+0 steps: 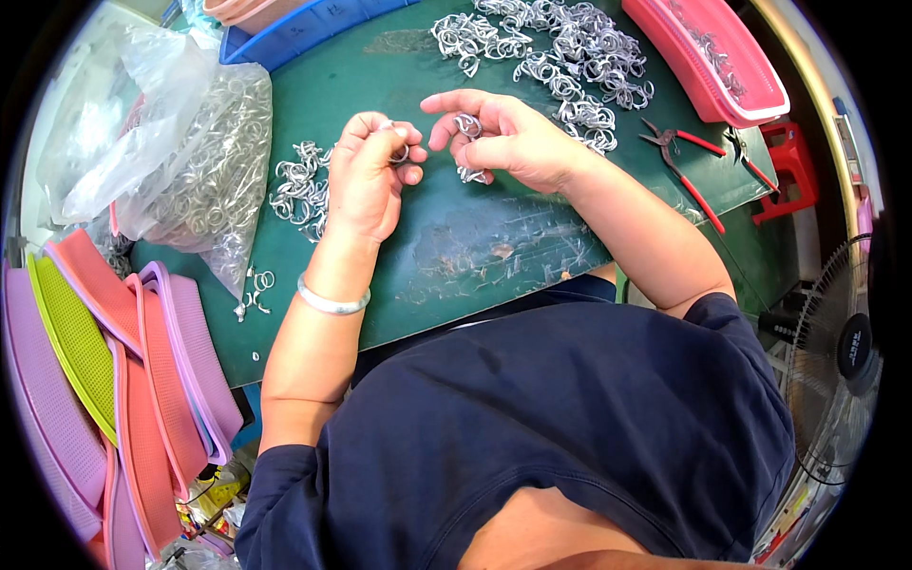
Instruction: The person links metal rings by hand to form chains, picking rings from a pile and joining them at a workstation.
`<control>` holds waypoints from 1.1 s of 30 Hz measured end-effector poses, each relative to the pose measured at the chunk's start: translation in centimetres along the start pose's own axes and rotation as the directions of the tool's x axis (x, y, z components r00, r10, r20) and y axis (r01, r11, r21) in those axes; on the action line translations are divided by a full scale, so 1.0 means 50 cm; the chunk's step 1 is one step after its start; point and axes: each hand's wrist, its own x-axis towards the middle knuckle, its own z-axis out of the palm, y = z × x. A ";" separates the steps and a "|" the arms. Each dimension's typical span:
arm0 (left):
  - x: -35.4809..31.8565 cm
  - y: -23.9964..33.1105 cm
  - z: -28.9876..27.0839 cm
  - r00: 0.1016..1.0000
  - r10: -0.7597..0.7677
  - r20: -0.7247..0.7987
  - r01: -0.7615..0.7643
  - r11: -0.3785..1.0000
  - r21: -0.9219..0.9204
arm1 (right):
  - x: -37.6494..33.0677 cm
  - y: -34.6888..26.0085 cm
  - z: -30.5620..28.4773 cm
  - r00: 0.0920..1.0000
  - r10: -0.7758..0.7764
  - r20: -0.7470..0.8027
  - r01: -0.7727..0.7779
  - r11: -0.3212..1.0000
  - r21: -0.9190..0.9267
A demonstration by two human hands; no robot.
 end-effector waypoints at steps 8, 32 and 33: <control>-0.011 0.000 0.023 0.996 0.006 0.085 -0.025 0.975 0.220 | 0.001 0.007 0.011 0.993 -0.114 -0.003 0.105 0.923 -0.370; 0.002 -0.001 -0.010 0.993 -0.096 0.074 0.109 0.973 -0.204 | 0.006 0.006 -0.002 0.970 -0.242 -0.015 0.225 0.921 -0.317; 0.002 -0.002 -0.007 0.993 -0.101 0.054 0.109 0.979 -0.171 | 0.006 0.006 -0.002 0.968 -0.250 -0.032 0.228 0.922 -0.313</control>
